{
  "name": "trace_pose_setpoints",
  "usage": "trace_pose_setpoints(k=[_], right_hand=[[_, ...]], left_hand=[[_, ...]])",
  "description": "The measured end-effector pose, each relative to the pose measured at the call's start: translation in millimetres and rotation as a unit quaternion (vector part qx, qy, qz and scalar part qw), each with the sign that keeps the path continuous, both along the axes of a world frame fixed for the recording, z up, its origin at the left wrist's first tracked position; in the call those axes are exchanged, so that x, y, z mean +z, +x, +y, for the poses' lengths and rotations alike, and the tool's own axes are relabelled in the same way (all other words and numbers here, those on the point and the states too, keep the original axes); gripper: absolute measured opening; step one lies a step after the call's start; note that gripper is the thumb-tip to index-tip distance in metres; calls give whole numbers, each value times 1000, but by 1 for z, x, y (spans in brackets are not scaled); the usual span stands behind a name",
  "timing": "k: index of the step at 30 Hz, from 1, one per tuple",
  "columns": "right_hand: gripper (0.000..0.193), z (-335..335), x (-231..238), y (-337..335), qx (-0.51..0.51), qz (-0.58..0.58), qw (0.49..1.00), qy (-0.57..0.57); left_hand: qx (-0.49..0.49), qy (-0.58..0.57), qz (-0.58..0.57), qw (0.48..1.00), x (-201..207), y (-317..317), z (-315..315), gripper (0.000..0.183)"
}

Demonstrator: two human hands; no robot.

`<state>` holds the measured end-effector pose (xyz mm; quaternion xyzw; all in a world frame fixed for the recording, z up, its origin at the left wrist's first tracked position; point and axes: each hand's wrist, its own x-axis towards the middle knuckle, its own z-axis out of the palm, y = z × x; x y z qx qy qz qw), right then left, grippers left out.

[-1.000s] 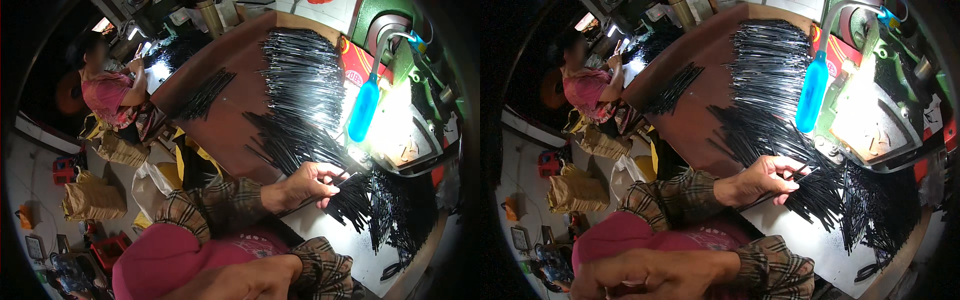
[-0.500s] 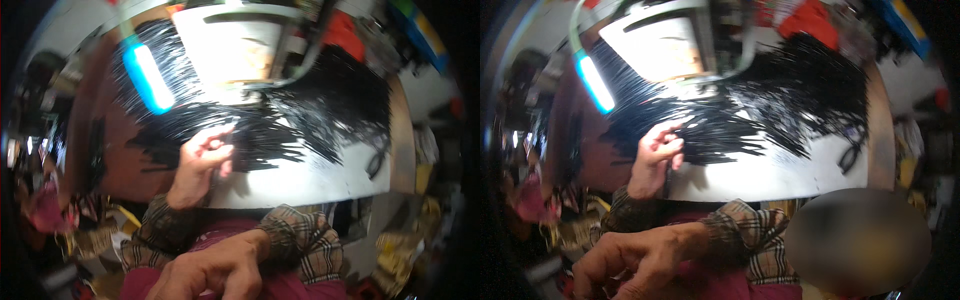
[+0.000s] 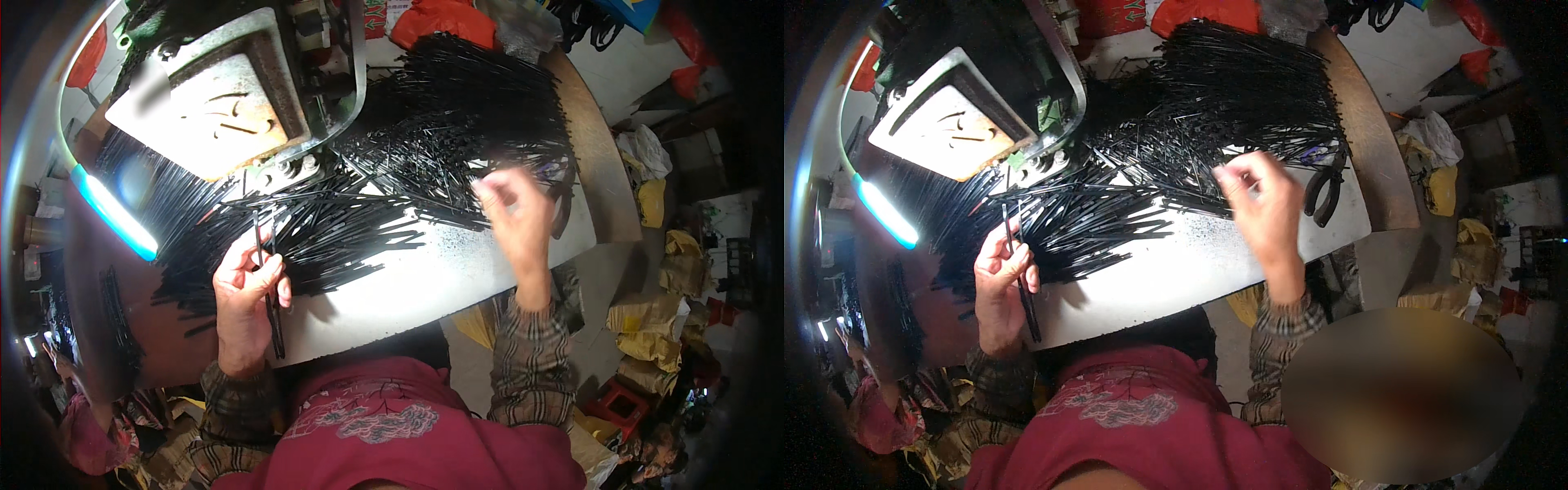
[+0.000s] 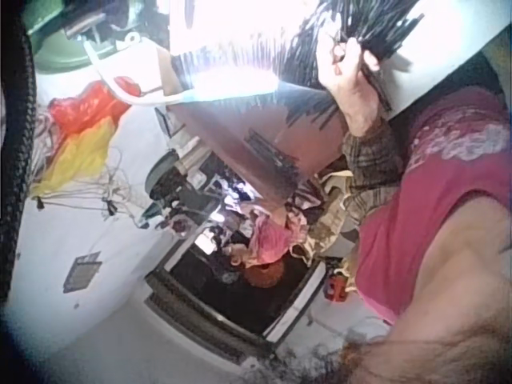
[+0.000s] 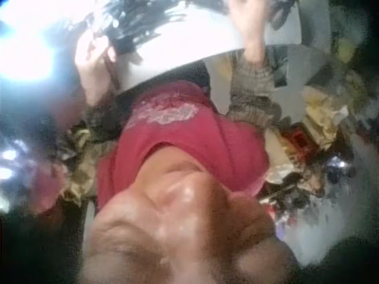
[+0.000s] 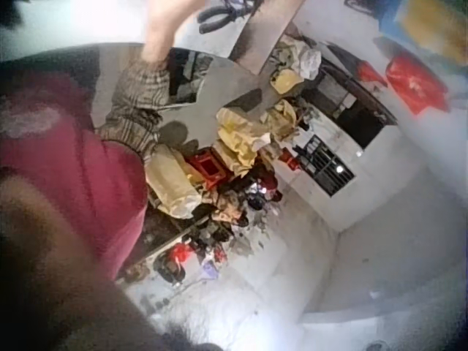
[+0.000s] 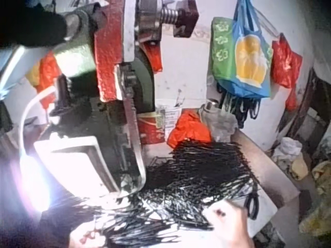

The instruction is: The person processes black plastic strips by inserting them one at a time into a desktop machine and organizing them into piles on the table.

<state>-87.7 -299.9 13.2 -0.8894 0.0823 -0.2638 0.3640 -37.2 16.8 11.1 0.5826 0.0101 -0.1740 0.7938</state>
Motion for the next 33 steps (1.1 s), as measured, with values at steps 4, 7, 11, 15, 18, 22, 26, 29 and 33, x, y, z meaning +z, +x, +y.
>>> trace_pose_setpoints(k=[4,7,11,15,18,22,26,29,33], right_hand=[[13,-23,-7,10,-41,25,998,-37],[15,-25,-9,17,-6,104,985,-136],[14,-32,-12,21,5,106,980,-170],[7,-45,-9,24,46,82,977,-191],[7,-46,-2,28,49,117,975,-183],[7,-21,31,43,102,15,970,-222],[10,53,51,55,153,-68,956,-241],[7,101,31,63,231,2,972,-36],[8,130,-4,75,292,34,932,214]], left_hand=[[-18,7,1,1000,1,0,-5,39],[-14,13,3,1000,2,-2,-7,39],[-11,16,3,1000,1,-2,-5,40],[-10,16,1,1000,0,0,0,39],[-11,16,3,1000,2,0,0,38],[-14,18,0,1000,4,3,-2,39],[-8,10,5,1000,10,10,-14,33],[-18,-13,-27,999,6,17,-18,31],[-4,-58,-37,998,4,18,-17,38]])
